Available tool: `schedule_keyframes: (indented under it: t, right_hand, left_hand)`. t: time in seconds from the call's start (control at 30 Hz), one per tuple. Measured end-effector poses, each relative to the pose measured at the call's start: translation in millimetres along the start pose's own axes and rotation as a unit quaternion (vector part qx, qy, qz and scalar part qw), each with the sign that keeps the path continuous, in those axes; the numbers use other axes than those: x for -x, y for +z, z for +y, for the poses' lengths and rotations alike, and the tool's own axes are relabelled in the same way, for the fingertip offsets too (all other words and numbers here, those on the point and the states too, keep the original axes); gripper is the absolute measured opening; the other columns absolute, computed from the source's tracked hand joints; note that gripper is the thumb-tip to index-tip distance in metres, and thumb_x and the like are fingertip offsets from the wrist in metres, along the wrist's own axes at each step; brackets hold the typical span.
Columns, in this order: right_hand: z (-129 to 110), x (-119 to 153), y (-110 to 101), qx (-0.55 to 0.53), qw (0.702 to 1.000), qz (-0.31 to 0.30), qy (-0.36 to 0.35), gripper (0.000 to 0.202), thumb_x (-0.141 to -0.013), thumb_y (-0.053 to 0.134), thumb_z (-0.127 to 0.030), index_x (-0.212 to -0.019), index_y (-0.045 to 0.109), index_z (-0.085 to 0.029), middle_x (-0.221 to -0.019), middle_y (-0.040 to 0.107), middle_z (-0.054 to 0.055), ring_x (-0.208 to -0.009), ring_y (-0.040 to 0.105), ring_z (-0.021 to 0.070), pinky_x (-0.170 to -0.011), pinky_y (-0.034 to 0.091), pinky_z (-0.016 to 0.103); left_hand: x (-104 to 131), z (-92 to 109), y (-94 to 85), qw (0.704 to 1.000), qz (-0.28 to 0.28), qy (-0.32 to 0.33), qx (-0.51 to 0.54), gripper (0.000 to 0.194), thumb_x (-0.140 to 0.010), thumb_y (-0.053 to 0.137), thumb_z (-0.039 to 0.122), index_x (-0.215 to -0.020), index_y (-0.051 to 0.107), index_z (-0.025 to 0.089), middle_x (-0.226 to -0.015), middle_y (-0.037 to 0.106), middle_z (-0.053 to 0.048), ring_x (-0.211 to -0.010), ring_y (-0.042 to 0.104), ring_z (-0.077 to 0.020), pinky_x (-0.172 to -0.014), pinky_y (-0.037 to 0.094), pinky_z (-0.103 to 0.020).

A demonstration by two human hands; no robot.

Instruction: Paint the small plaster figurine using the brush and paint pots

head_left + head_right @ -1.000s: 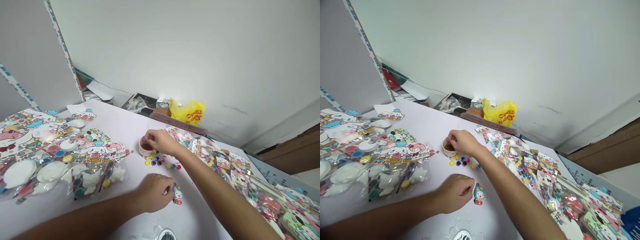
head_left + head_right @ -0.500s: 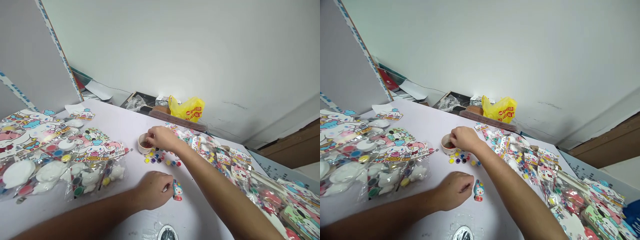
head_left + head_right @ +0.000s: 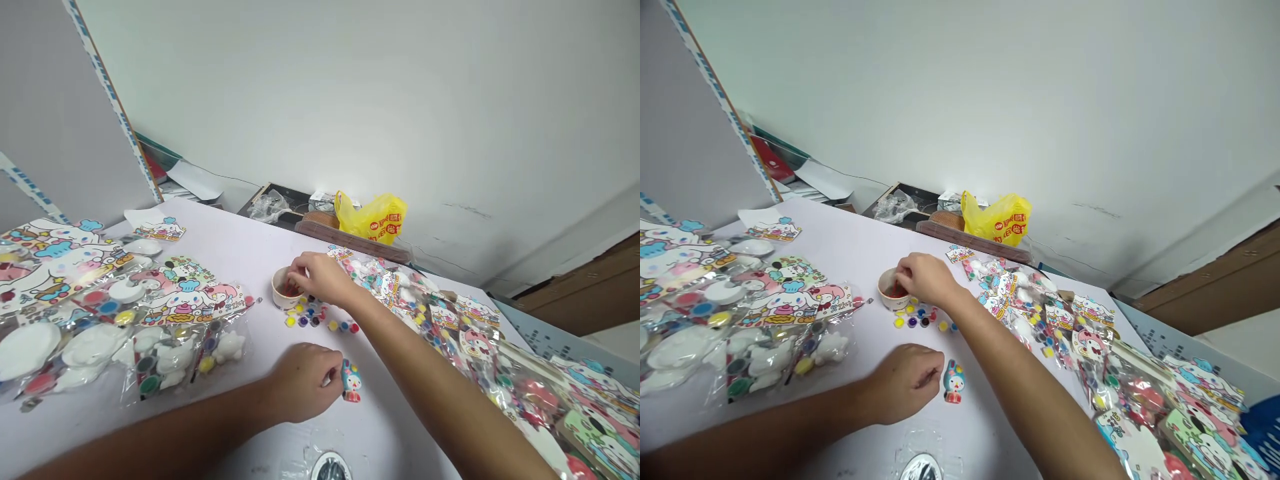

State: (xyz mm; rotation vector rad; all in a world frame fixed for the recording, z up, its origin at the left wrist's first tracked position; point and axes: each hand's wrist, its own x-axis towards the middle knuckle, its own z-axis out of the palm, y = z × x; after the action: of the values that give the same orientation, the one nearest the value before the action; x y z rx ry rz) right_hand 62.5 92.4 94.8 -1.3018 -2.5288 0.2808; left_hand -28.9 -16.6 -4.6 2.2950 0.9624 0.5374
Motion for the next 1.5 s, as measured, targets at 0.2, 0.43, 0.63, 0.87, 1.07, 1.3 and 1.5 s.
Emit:
schedule_keyframes:
  t: [0.2,0.43,0.63,0.87,1.07,1.3,1.5]
  right_hand:
    - [7.9,7.8,0.1,-0.042,0.998,0.036,0.011,0.013,-0.087,0.063,-0.019,-0.076,0.070,-0.018,-0.079,0.067,0.002,-0.072,0.057,0.0150,-0.064,0.035,0.025]
    - [11.8,25.6,-10.5,-0.099,0.989,0.092,0.055,0.018,-0.087,0.060,-0.020,-0.069,0.061,-0.018,-0.068,0.060,-0.001,-0.063,0.052,0.0134,-0.060,0.034,0.025]
    - [17.0,33.6,-15.2,-0.158,0.974,0.130,0.095,0.027,-0.084,0.056,-0.023,-0.059,0.047,-0.021,-0.056,0.049,-0.004,-0.056,0.046,0.0133,-0.056,0.031,0.025]
    - [29.0,43.1,0.1,-0.249,0.943,0.180,0.125,0.025,-0.086,0.052,-0.036,-0.066,0.050,-0.021,-0.059,0.051,-0.004,-0.056,0.048,0.0143,-0.055,0.038,0.026]
    - [26.2,49.8,4.1,-0.273,0.934,0.194,0.127,0.022,-0.085,0.054,-0.035,-0.068,0.051,-0.022,-0.063,0.052,-0.004,-0.060,0.049,0.0148,-0.059,0.039,0.026]
    - [32.3,49.9,8.8,-0.290,0.924,0.187,0.165,0.028,-0.090,0.042,-0.030,-0.065,0.051,-0.022,-0.054,0.050,-0.004,-0.051,0.047,0.0143,-0.052,0.037,0.026]
    - [29.0,45.3,7.9,-0.330,0.909,0.171,0.189,0.042,-0.096,0.035,-0.047,-0.069,0.054,-0.021,-0.050,0.046,-0.005,-0.044,0.043,0.0129,-0.046,0.035,0.024]
  left_hand:
    - [0.4,1.3,-0.2,1.000,-0.001,0.006,-0.004,0.019,-0.073,0.050,0.016,-0.063,0.034,0.019,-0.056,0.042,0.006,-0.053,0.030,-0.0125,-0.053,0.018,-0.028]
    - [-0.1,1.1,0.6,1.000,-0.005,0.007,-0.019,0.018,-0.073,0.049,0.015,-0.064,0.035,0.020,-0.055,0.041,0.006,-0.053,0.032,-0.0127,-0.053,0.018,-0.028]
    - [-0.2,-1.0,3.5,1.000,-0.005,0.006,-0.029,0.018,-0.074,0.048,0.015,-0.064,0.035,0.020,-0.055,0.042,0.006,-0.053,0.034,-0.0130,-0.054,0.019,-0.028]
    - [0.5,-0.9,3.6,0.999,-0.010,0.013,-0.042,0.017,-0.075,0.048,0.016,-0.064,0.035,0.020,-0.056,0.043,0.005,-0.054,0.034,-0.0135,-0.055,0.021,-0.028]
    - [1.6,-0.7,3.5,0.998,-0.022,0.025,-0.053,0.017,-0.074,0.048,0.016,-0.065,0.035,0.021,-0.058,0.045,0.005,-0.055,0.036,-0.0141,-0.056,0.022,-0.029]
    - [0.5,-0.1,2.4,0.997,-0.029,0.026,-0.065,0.016,-0.074,0.049,0.016,-0.065,0.036,0.021,-0.058,0.046,0.005,-0.056,0.037,-0.0145,-0.057,0.023,-0.029]
    - [1.0,1.5,1.7,0.996,-0.042,0.021,-0.076,0.017,-0.074,0.049,0.015,-0.065,0.035,0.021,-0.058,0.045,0.004,-0.057,0.038,-0.0147,-0.058,0.025,-0.029]
